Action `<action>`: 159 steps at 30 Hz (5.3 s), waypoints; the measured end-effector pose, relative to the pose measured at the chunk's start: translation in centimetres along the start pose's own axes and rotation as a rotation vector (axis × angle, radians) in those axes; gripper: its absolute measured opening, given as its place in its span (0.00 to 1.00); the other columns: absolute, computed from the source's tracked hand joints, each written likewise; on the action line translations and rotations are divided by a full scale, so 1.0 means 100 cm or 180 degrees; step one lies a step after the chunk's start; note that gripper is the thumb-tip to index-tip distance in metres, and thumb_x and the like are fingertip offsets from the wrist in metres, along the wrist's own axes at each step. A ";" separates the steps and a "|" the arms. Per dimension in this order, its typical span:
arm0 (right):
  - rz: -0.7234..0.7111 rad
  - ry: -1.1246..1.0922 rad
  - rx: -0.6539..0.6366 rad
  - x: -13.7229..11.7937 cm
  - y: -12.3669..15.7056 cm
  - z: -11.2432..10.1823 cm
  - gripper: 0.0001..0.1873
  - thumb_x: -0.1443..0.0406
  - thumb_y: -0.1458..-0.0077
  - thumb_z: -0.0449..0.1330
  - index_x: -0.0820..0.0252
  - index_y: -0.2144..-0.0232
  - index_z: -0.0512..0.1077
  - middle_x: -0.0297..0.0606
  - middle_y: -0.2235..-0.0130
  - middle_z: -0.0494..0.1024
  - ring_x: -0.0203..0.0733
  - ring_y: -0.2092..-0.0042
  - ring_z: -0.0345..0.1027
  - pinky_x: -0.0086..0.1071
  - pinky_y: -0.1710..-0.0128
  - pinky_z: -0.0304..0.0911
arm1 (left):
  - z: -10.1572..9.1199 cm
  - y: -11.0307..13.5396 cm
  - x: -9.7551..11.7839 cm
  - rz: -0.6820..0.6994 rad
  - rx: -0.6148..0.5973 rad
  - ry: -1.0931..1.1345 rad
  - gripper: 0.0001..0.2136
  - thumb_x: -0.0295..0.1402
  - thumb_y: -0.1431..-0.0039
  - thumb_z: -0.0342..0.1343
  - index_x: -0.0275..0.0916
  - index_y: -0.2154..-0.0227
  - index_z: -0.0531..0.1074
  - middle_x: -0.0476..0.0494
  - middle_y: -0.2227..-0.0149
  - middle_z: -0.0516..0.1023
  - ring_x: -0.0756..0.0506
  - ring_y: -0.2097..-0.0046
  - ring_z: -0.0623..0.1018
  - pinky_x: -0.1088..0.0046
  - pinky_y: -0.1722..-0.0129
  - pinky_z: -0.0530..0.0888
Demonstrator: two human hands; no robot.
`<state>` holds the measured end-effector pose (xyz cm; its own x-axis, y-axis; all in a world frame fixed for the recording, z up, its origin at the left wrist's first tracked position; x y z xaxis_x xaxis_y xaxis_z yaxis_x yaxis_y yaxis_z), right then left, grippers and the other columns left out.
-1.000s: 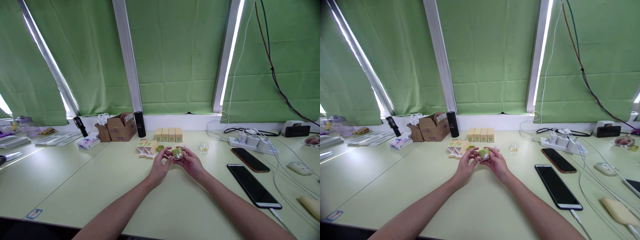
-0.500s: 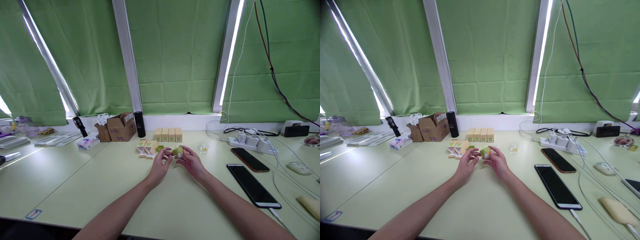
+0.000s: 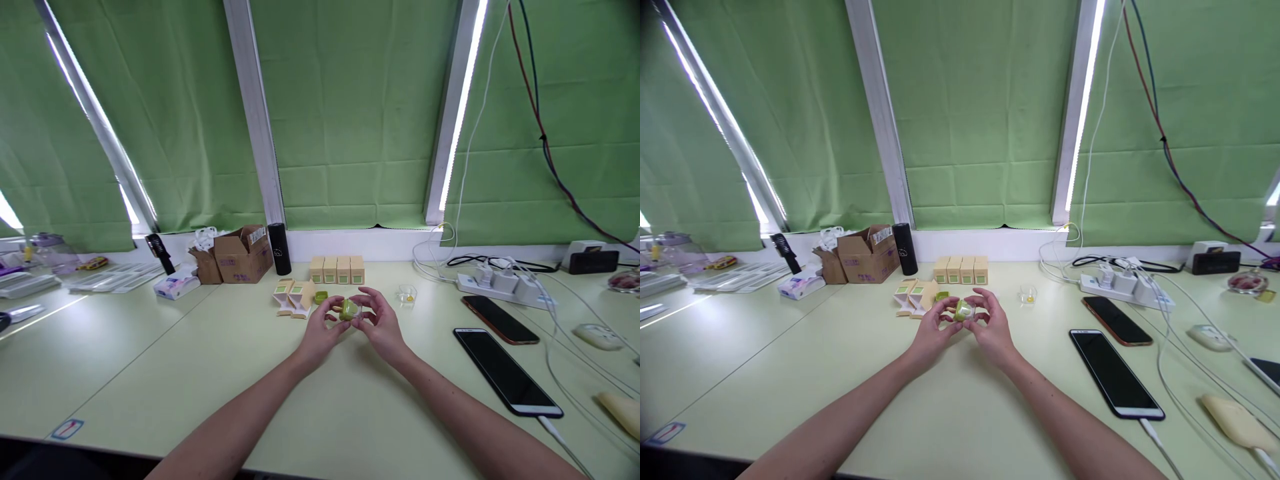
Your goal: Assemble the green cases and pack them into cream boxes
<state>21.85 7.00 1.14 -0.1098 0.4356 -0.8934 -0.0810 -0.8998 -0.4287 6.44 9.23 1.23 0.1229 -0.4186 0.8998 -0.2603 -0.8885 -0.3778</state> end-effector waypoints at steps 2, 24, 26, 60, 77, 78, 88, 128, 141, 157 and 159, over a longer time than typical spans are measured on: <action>-0.0014 0.0042 -0.0056 0.000 0.001 0.002 0.34 0.66 0.53 0.70 0.48 0.44 0.67 0.41 0.48 0.79 0.50 0.46 0.73 0.42 0.52 0.69 | 0.000 0.000 0.000 0.0009 -0.0007 -0.0033 0.22 0.35 0.45 0.68 0.42 0.48 0.73 0.38 0.44 0.77 0.39 0.45 0.77 0.62 0.48 0.72; 0.0241 0.0642 0.0604 0.040 -0.018 -0.050 0.22 0.60 0.50 0.62 0.55 0.51 0.71 0.41 0.58 0.80 0.48 0.59 0.73 0.36 0.69 0.69 | 0.009 0.008 0.001 0.0632 -0.0397 -0.1872 0.21 0.31 0.42 0.63 0.44 0.45 0.75 0.37 0.48 0.78 0.33 0.43 0.70 0.50 0.43 0.67; 0.0232 0.0634 0.0597 0.040 -0.018 -0.050 0.21 0.60 0.50 0.62 0.55 0.52 0.71 0.41 0.58 0.80 0.47 0.59 0.73 0.37 0.68 0.69 | 0.009 0.008 0.001 0.0642 -0.0401 -0.1904 0.21 0.31 0.42 0.64 0.44 0.45 0.75 0.37 0.49 0.79 0.33 0.44 0.70 0.50 0.43 0.67; 0.0310 0.1014 0.0530 0.031 -0.012 -0.042 0.18 0.59 0.46 0.59 0.55 0.54 0.72 0.42 0.59 0.80 0.48 0.60 0.73 0.35 0.70 0.68 | -0.078 -0.029 -0.024 -0.0477 0.0198 -0.3536 0.13 0.31 0.35 0.51 0.41 0.70 0.81 0.33 0.57 0.82 0.28 0.46 0.67 0.55 0.54 0.59; -0.0119 0.1394 0.0509 -0.008 -0.005 -0.023 0.21 0.49 0.42 0.64 0.54 0.53 0.75 0.42 0.57 0.84 0.53 0.52 0.75 0.49 0.49 0.66 | -0.023 0.026 0.086 0.2539 0.1145 -0.3181 0.12 0.23 0.34 0.55 0.43 0.55 0.80 0.44 0.57 0.86 0.38 0.53 0.70 0.57 0.54 0.60; -0.0108 0.1362 0.0498 -0.010 -0.004 -0.020 0.22 0.48 0.43 0.64 0.54 0.53 0.75 0.43 0.56 0.84 0.54 0.51 0.75 0.50 0.47 0.65 | -0.016 0.031 0.091 0.2689 0.1133 -0.3228 0.12 0.23 0.34 0.56 0.43 0.53 0.80 0.44 0.56 0.86 0.39 0.53 0.71 0.57 0.54 0.60; 0.0221 0.0359 0.0527 -0.014 0.007 0.000 0.32 0.47 0.44 0.67 0.57 0.45 0.68 0.43 0.60 0.84 0.53 0.53 0.77 0.44 0.53 0.70 | 0.023 0.058 0.092 0.3469 0.0563 -0.3526 0.16 0.20 0.35 0.55 0.41 0.48 0.77 0.43 0.53 0.85 0.41 0.51 0.73 0.61 0.54 0.60; -0.1569 0.2265 0.0586 -0.041 0.012 -0.013 0.24 0.68 0.42 0.56 0.52 0.43 0.64 0.47 0.46 0.71 0.58 0.43 0.61 0.57 0.47 0.67 | -0.021 0.043 0.090 0.2705 0.1157 -0.2393 0.17 0.29 0.42 0.60 0.46 0.53 0.63 0.33 0.42 0.67 0.33 0.42 0.67 0.47 0.45 0.68; -0.1356 0.2152 0.0589 -0.033 0.008 -0.018 0.21 0.66 0.41 0.57 0.52 0.45 0.65 0.46 0.45 0.71 0.56 0.43 0.60 0.55 0.48 0.68 | -0.026 0.023 0.075 0.1987 0.0614 -0.1159 0.22 0.29 0.41 0.61 0.44 0.44 0.69 0.35 0.44 0.76 0.35 0.40 0.74 0.50 0.41 0.72; -0.1774 0.1893 0.0052 -0.056 0.021 0.008 0.26 0.68 0.36 0.54 0.49 0.37 0.61 0.48 0.38 0.64 0.55 0.35 0.60 0.56 0.40 0.66 | -0.041 -0.001 0.030 0.0572 0.0745 0.0709 0.34 0.49 0.42 0.66 0.41 0.40 0.61 0.38 0.56 0.80 0.39 0.52 0.79 0.61 0.52 0.73; -0.1832 0.1915 -0.0052 -0.060 0.024 0.014 0.27 0.69 0.36 0.53 0.48 0.36 0.60 0.47 0.37 0.63 0.55 0.33 0.58 0.56 0.37 0.64 | -0.042 -0.001 0.030 0.0551 0.0771 0.0779 0.33 0.50 0.42 0.66 0.42 0.41 0.60 0.39 0.57 0.80 0.40 0.53 0.79 0.62 0.53 0.73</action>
<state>20.95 2.22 5.66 0.4929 0.7440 -0.4511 0.0523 -0.5429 -0.8382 2.85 8.84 4.83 -0.1428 -0.5351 0.8326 -0.0199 -0.8395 -0.5429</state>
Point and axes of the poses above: each hand's wrist, its own y-axis away from the middle knuckle, its own z-axis out of the palm, x = y × z, the point moved 9 cm from there along -y, towards the middle knuckle
